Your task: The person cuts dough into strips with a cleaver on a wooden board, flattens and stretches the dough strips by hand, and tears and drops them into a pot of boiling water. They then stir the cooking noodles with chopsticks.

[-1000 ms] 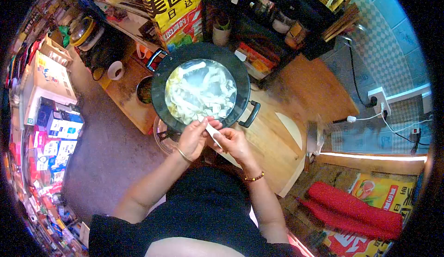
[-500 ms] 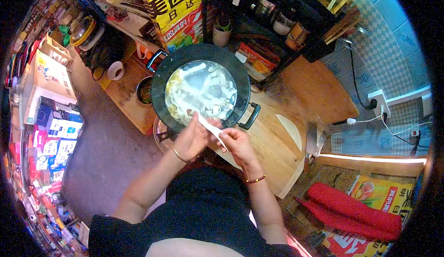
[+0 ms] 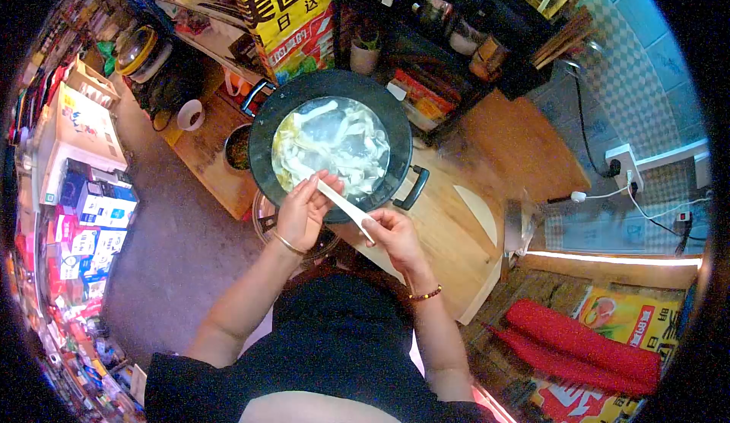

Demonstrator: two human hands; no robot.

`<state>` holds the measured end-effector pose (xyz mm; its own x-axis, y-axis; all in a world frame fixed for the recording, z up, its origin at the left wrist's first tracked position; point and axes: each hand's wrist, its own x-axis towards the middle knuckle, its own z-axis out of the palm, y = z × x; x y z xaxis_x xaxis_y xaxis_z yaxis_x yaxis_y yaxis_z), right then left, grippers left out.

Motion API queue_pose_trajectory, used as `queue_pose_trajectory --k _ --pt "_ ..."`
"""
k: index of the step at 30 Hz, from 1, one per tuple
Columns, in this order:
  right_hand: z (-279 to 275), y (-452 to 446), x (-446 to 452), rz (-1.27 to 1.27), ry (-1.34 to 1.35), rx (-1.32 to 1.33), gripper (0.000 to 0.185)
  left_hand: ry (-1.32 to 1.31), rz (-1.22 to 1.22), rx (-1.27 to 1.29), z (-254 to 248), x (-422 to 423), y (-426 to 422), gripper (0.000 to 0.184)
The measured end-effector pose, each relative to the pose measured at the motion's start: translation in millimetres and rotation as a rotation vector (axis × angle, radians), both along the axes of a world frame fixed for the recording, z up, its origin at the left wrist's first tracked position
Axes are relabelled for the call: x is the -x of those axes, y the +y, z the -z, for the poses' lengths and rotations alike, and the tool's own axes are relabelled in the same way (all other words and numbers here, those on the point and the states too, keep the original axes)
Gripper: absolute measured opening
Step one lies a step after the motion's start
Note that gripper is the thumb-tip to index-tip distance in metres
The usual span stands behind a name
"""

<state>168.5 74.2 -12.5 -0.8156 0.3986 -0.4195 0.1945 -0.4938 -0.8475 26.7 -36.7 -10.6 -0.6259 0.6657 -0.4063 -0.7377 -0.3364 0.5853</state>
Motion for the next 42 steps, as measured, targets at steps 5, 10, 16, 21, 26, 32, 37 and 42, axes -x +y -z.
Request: queue_pose_trajectory --k 5,10,16,21,26,32,37,42 --pt "-2.2 -9.2 13.2 0.023 0.077 -0.017 0.013 -0.195 0.322 -0.122 14.4 -35.5 -2.4 0.035" --pt "0.2 -9.6 7.5 0.005 -0.058 -0.175 0.012 0.033 0.090 -0.010 3.2 -24.9 -2.6 0.025" --pt "-3.2 -9.0 3.0 0.026 -0.011 -0.098 0.012 -0.001 -0.050 0.013 -2.6 -7.7 -5.5 0.025" --pt "-14.1 -14.4 11.6 0.055 0.100 0.010 0.012 -0.157 0.177 -0.235 14.1 -25.7 -2.3 0.037" --pt "-15.0 -17.2 18.6 -0.010 -0.031 -0.097 0.013 -0.041 0.189 -0.068 4.1 -37.3 -5.2 0.033" --pt "-7.6 -18.7 19.9 0.027 -0.081 -0.161 0.012 -0.050 -0.007 -0.005 -0.4 -24.3 -7.0 0.026" --pt "-6.3 -17.7 20.1 0.035 0.035 -0.095 0.013 -0.044 -0.057 0.016 -9.4 -7.4 -7.9 0.027" --pt "-12.0 -14.2 31.2 0.044 0.117 0.045 0.015 -0.181 0.143 -0.296 3.6 -18.2 -7.6 0.039"
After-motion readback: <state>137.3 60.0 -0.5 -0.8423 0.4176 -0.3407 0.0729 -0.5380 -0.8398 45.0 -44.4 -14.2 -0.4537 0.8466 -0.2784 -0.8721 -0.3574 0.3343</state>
